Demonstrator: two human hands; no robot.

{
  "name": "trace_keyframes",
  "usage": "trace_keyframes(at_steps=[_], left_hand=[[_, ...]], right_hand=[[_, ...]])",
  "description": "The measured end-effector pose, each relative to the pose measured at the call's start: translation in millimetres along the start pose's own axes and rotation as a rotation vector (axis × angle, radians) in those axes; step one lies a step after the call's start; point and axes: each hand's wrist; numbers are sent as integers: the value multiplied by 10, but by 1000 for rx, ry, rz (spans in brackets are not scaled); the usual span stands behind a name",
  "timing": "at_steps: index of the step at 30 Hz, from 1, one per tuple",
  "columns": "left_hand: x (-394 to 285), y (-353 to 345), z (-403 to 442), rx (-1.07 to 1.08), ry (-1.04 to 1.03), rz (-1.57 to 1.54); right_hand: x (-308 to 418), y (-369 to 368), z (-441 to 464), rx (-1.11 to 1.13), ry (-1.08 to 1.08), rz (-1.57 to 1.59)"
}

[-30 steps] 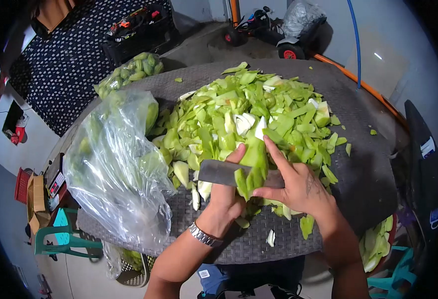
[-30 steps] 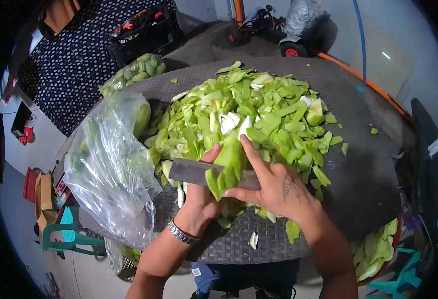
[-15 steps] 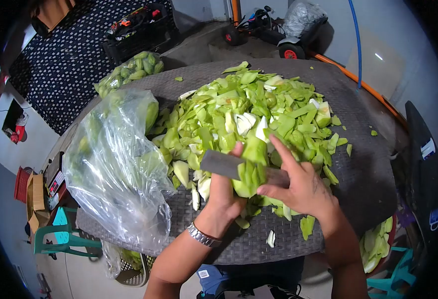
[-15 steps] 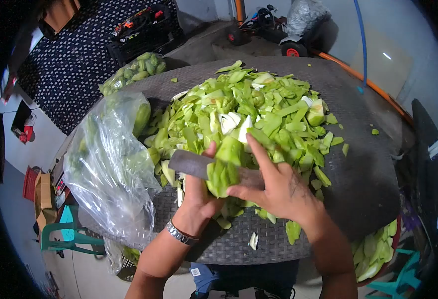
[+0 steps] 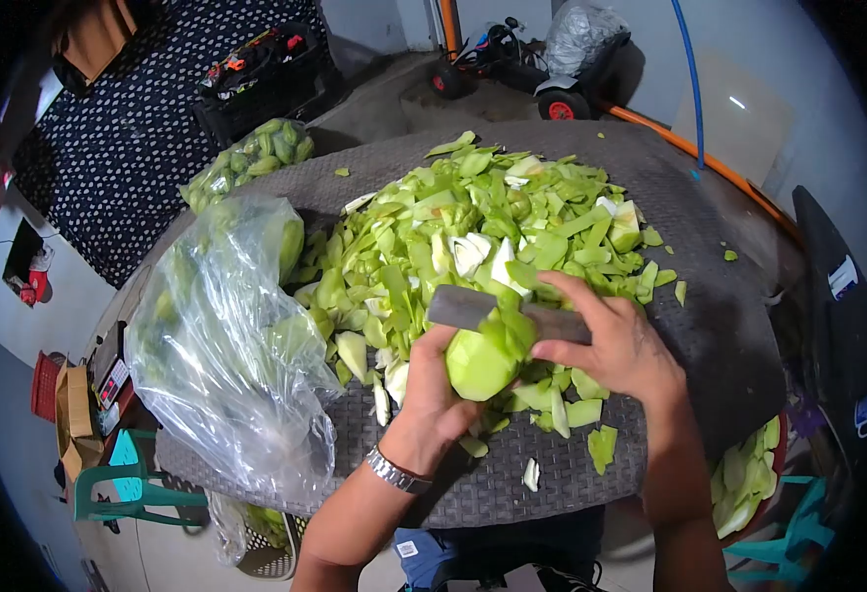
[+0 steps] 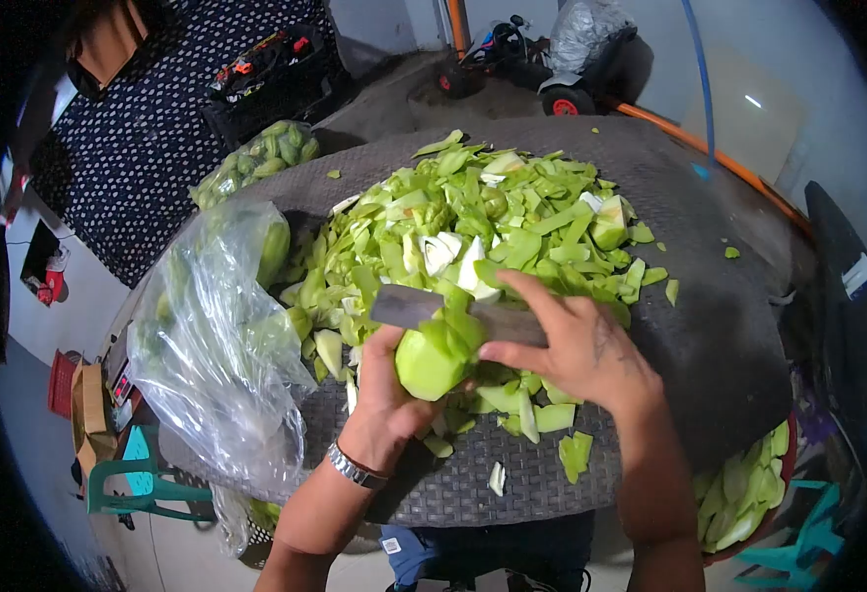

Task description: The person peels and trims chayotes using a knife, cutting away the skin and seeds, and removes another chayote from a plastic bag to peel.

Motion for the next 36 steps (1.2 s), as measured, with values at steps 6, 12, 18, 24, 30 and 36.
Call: trace_keyframes(at_steps=[6, 12, 18, 24, 30, 36], left_hand=[[-36, 15, 95, -34, -3, -98], [-100, -38, 11, 75, -11, -153], [-64, -65, 79, -122, -163, -39], [9, -81, 49, -132, -162, -23], [63, -56, 58, -6, -123, -55], [110, 6, 116, -135, -218, 25]], right_hand=[[-101, 209, -8, 58, -228, -27], [-405, 327, -20, -165, -197, 50], [-187, 61, 26, 75, -289, 431], [105, -392, -32, -54, 215, 44], [161, -495, -23, -151, 374, -208], [106, -435, -24, 2, 240, -78]])
Point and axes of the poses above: each hand's wrist, its own z-axis towards the middle knuckle, its own y-axis out of the back of the hand, x = y × z, and after that the axes turned 3 degrees about x, right-handed
